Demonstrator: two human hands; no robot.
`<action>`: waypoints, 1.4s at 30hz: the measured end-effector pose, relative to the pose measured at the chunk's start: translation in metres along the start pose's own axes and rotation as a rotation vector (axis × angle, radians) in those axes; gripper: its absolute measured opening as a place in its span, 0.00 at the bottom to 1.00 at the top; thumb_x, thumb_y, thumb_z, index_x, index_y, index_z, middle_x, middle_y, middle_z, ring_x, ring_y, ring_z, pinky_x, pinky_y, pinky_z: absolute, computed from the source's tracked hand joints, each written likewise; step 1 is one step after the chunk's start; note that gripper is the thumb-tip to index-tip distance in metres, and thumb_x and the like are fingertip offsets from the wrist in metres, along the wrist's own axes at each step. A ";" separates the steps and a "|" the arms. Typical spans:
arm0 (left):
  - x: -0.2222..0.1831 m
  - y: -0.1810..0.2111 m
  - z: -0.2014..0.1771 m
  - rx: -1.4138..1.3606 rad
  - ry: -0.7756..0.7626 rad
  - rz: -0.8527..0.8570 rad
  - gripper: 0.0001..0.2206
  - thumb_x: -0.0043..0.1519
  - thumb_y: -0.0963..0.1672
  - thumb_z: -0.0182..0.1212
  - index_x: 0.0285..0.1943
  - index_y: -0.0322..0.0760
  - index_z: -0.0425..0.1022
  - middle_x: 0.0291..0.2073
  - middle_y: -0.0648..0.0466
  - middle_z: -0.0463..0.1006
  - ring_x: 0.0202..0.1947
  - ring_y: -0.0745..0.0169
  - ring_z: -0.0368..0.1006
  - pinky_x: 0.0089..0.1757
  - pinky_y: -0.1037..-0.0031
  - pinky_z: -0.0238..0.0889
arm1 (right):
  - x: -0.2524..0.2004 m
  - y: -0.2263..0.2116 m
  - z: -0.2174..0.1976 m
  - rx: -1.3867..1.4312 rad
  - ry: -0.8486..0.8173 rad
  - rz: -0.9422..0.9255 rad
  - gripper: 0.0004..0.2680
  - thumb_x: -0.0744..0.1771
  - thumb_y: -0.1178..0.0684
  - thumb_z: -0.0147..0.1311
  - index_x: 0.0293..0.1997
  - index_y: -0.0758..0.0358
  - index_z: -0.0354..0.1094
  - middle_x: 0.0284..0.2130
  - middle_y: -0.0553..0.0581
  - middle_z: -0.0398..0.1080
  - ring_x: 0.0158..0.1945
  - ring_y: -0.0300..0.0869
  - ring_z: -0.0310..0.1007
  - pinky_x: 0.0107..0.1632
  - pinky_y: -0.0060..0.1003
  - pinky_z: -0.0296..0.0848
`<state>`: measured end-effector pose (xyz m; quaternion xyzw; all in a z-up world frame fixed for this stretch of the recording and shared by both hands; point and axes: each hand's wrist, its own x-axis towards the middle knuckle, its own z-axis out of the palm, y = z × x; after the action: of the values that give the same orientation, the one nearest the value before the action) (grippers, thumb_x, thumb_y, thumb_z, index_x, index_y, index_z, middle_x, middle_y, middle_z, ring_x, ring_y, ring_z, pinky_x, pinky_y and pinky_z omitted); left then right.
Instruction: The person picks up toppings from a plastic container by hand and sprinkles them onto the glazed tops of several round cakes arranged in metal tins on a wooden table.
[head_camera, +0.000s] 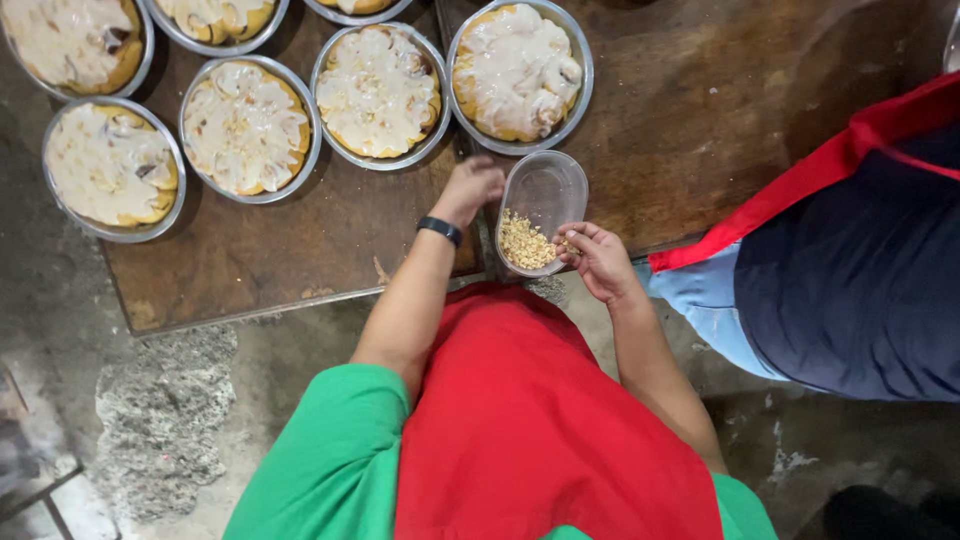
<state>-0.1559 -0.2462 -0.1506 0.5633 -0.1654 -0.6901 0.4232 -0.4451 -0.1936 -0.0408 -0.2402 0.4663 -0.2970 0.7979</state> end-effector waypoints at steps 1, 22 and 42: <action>0.011 0.000 0.002 -0.031 0.098 0.135 0.23 0.60 0.37 0.64 0.65 0.27 0.64 0.43 0.46 0.80 0.39 0.59 0.79 0.39 0.75 0.75 | 0.001 -0.002 -0.002 -0.001 0.008 -0.002 0.06 0.69 0.59 0.53 0.49 0.68 0.70 0.39 0.58 0.76 0.38 0.39 0.76 0.43 0.32 0.76; -0.154 0.125 0.021 -0.168 -0.285 0.663 0.15 0.68 0.39 0.61 0.62 0.34 0.63 0.45 0.50 0.81 0.37 0.65 0.80 0.36 0.74 0.78 | -0.006 -0.238 0.214 -1.312 -0.133 -0.683 0.07 0.66 0.62 0.59 0.48 0.66 0.78 0.38 0.59 0.80 0.39 0.37 0.81 0.44 0.32 0.79; -0.280 0.087 -0.085 -0.158 -0.478 0.530 0.14 0.66 0.39 0.63 0.54 0.35 0.61 0.41 0.52 0.80 0.33 0.66 0.80 0.32 0.74 0.78 | -0.030 -0.125 0.311 -1.861 0.043 -0.851 0.05 0.64 0.57 0.63 0.40 0.62 0.82 0.32 0.63 0.78 0.35 0.50 0.80 0.46 0.42 0.78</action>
<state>-0.0417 -0.0600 0.0627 0.2893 -0.3460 -0.6793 0.5789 -0.2128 -0.2282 0.2000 -0.9047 0.4024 -0.0801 0.1148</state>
